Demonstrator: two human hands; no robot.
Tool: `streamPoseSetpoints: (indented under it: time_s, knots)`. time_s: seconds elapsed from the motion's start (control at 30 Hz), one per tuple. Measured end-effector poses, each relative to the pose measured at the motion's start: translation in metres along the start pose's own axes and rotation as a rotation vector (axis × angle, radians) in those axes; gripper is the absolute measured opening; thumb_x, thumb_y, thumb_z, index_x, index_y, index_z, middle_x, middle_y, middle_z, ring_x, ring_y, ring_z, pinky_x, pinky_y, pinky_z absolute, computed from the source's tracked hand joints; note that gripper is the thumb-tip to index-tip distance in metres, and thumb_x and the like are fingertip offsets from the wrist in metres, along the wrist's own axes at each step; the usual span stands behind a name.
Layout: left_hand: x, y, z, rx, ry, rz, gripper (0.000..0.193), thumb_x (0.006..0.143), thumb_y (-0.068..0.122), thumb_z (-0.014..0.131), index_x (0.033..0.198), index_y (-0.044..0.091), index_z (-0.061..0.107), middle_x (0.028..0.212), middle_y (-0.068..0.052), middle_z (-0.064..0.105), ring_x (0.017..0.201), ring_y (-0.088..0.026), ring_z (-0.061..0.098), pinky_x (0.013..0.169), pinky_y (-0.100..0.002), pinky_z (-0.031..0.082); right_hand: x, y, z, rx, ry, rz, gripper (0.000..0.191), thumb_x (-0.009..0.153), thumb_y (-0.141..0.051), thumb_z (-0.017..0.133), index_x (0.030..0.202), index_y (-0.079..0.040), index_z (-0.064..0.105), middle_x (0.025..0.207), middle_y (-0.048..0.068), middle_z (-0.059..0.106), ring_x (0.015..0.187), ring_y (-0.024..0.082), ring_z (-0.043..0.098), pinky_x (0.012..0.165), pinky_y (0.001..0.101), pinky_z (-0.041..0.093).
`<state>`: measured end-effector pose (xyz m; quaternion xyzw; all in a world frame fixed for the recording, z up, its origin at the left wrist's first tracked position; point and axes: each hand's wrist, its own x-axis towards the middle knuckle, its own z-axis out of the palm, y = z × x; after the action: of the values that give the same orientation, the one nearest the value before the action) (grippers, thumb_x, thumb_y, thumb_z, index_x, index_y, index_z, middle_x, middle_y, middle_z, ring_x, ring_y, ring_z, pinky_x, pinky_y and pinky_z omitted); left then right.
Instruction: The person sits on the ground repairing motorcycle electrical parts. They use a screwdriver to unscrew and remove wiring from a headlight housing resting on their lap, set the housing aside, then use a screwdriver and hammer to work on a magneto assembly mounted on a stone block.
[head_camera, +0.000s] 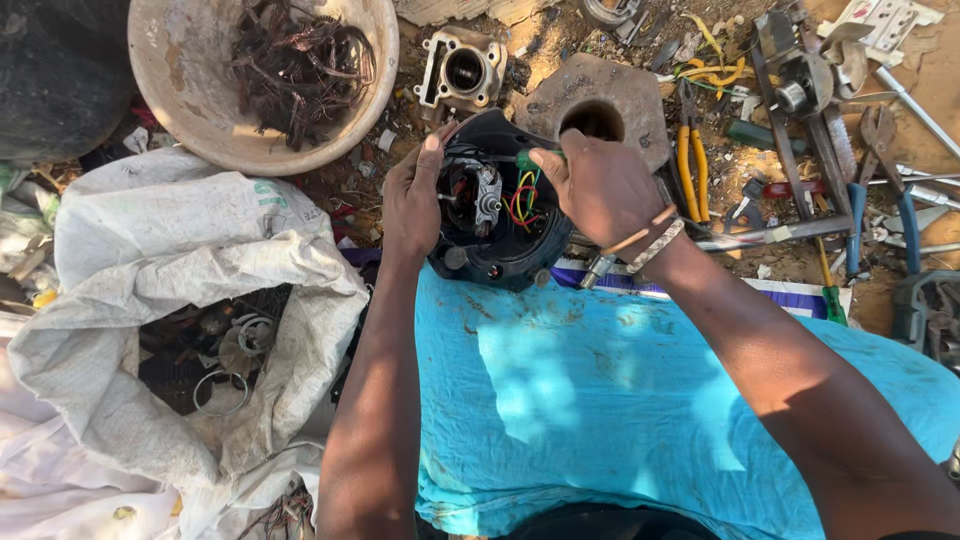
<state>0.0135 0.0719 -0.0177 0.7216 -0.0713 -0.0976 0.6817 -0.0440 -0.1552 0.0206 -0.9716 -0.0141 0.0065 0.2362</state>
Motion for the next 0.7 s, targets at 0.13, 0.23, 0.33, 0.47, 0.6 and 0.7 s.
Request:
streamPoseSetpoints:
  time_s: [0.13, 0.23, 0.33, 0.47, 0.6, 0.7]
  knots:
    - [-0.0003, 0.0012, -0.0005, 0.037, 0.013, -0.001, 0.055, 0.109, 0.04, 0.045, 0.136, -0.004, 0.065, 0.131, -0.015, 0.072, 0.125, -0.02, 0.064, 0.112, -0.033, 0.045, -0.0069, -0.0009, 0.0015, 0.349, 0.324, -0.537, 0.021, 0.116, -0.022, 0.047, 0.105, -0.005, 0.056, 0.108, 0.024, 0.057, 0.09, 0.047, 0.063, 0.074, 0.0516, 0.053]
    - [0.0002, 0.0028, -0.002, 0.051, 0.018, 0.002, 0.055, 0.109, 0.04, 0.045, 0.135, -0.004, 0.066, 0.128, -0.015, 0.073, 0.121, -0.019, 0.065, 0.109, -0.033, 0.047, -0.0078, -0.0019, 0.0025, 0.101, 0.18, -0.213, 0.047, 0.101, -0.036, 0.072, 0.117, 0.004, 0.054, 0.101, 0.021, 0.06, 0.078, 0.046, 0.063, 0.061, 0.0536, 0.05]
    - [0.0, 0.0044, -0.0029, 0.052, 0.008, 0.013, 0.055, 0.11, 0.04, 0.044, 0.133, -0.005, 0.067, 0.127, -0.015, 0.074, 0.119, -0.019, 0.067, 0.109, -0.033, 0.048, -0.0069, -0.0025, 0.0032, 0.181, 0.027, -0.101, 0.02, 0.106, -0.025, 0.064, 0.11, -0.006, 0.059, 0.096, 0.014, 0.059, 0.069, 0.036, 0.066, 0.058, 0.0471, 0.052]
    - [0.0004, 0.0055, -0.0025, 0.037, 0.003, 0.023, 0.056, 0.11, 0.041, 0.044, 0.135, -0.005, 0.065, 0.129, -0.015, 0.073, 0.123, -0.019, 0.066, 0.111, -0.032, 0.047, -0.005, -0.001, 0.0049, 0.15, 0.203, -0.304, 0.027, 0.105, -0.03, 0.065, 0.116, -0.006, 0.058, 0.11, 0.018, 0.06, 0.094, 0.039, 0.068, 0.075, 0.0477, 0.057]
    - [-0.0002, 0.0042, -0.003, 0.133, 0.037, -0.014, 0.057, 0.108, 0.042, 0.044, 0.134, -0.004, 0.066, 0.126, -0.015, 0.074, 0.12, -0.02, 0.067, 0.108, -0.032, 0.048, -0.0026, 0.0005, 0.0053, 0.158, 0.083, -0.258, 0.022, 0.107, -0.025, 0.058, 0.113, -0.004, 0.062, 0.113, 0.017, 0.059, 0.097, 0.036, 0.069, 0.075, 0.0467, 0.06]
    - [-0.0001, 0.0019, -0.0032, 0.078, 0.024, 0.011, 0.059, 0.109, 0.044, 0.044, 0.136, -0.005, 0.065, 0.13, -0.016, 0.072, 0.123, -0.021, 0.065, 0.111, -0.033, 0.047, -0.0024, -0.0005, 0.0008, 0.142, 0.161, -0.322, 0.042, 0.101, -0.033, 0.064, 0.123, 0.003, 0.061, 0.125, 0.026, 0.054, 0.095, 0.04, 0.067, 0.072, 0.0491, 0.06]
